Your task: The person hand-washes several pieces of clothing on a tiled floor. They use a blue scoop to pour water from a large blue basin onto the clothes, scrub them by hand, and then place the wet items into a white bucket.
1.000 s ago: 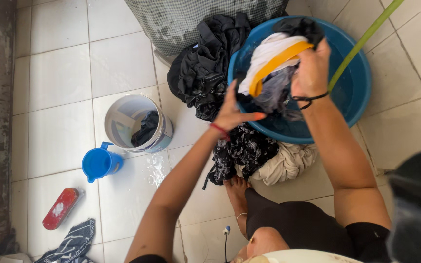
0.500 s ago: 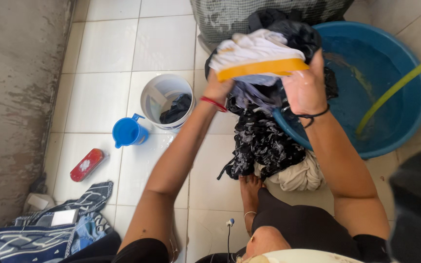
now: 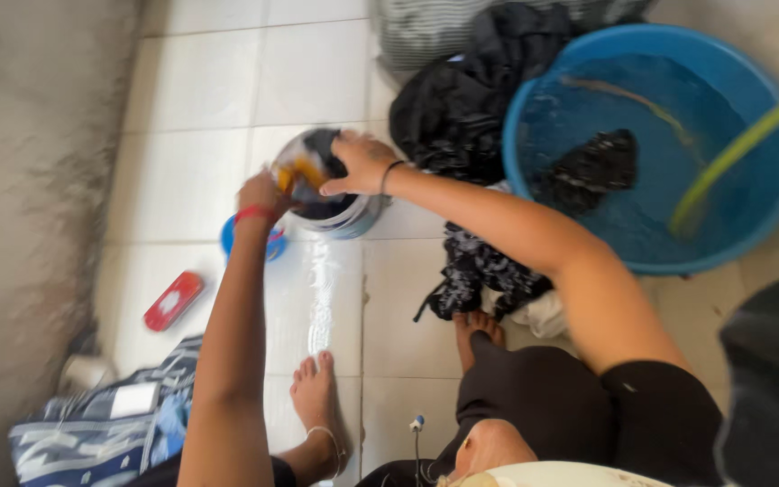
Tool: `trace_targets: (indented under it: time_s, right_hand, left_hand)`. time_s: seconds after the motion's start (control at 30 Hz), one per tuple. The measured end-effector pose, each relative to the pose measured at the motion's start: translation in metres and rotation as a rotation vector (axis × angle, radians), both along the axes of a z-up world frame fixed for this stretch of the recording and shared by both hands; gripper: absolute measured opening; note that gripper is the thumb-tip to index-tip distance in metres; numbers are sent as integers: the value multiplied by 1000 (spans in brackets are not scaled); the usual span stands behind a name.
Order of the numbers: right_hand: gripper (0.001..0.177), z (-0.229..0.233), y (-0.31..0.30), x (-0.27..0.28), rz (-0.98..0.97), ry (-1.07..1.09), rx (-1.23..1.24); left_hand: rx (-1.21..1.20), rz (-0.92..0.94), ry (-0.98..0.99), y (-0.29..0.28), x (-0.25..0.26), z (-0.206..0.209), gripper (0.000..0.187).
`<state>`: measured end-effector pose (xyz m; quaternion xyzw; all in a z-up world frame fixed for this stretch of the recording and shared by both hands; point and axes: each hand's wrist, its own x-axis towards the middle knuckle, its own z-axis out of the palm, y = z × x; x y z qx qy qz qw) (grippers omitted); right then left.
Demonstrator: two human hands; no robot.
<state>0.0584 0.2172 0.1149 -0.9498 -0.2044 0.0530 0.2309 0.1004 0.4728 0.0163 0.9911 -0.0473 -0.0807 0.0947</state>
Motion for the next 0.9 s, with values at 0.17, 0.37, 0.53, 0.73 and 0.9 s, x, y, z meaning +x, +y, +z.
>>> trace_targets:
  time_s: [0.17, 0.37, 0.53, 0.73, 0.9]
  right_hand:
    - [21, -30, -64, -23, -261, -312, 277]
    - [15, -48, -249, -72, -652, -506, 93]
    - [97, -119, -381, -96, -663, 410, -458]
    - [84, -235, -394, -74, -754, 711, -472]
    - [53, -157, -378, -101, -632, 372, -361]
  left_hand:
    - [-519, -229, -543, -17, -77, -25, 62]
    - [-358, -235, -420, -66, -105, -47, 33]
    - [-441, -243, -438, -73, -91, -62, 29]
    - [-399, -190, -440, -105, -86, -71, 27]
    - [-343, -139, -341, -136, -96, -60, 45]
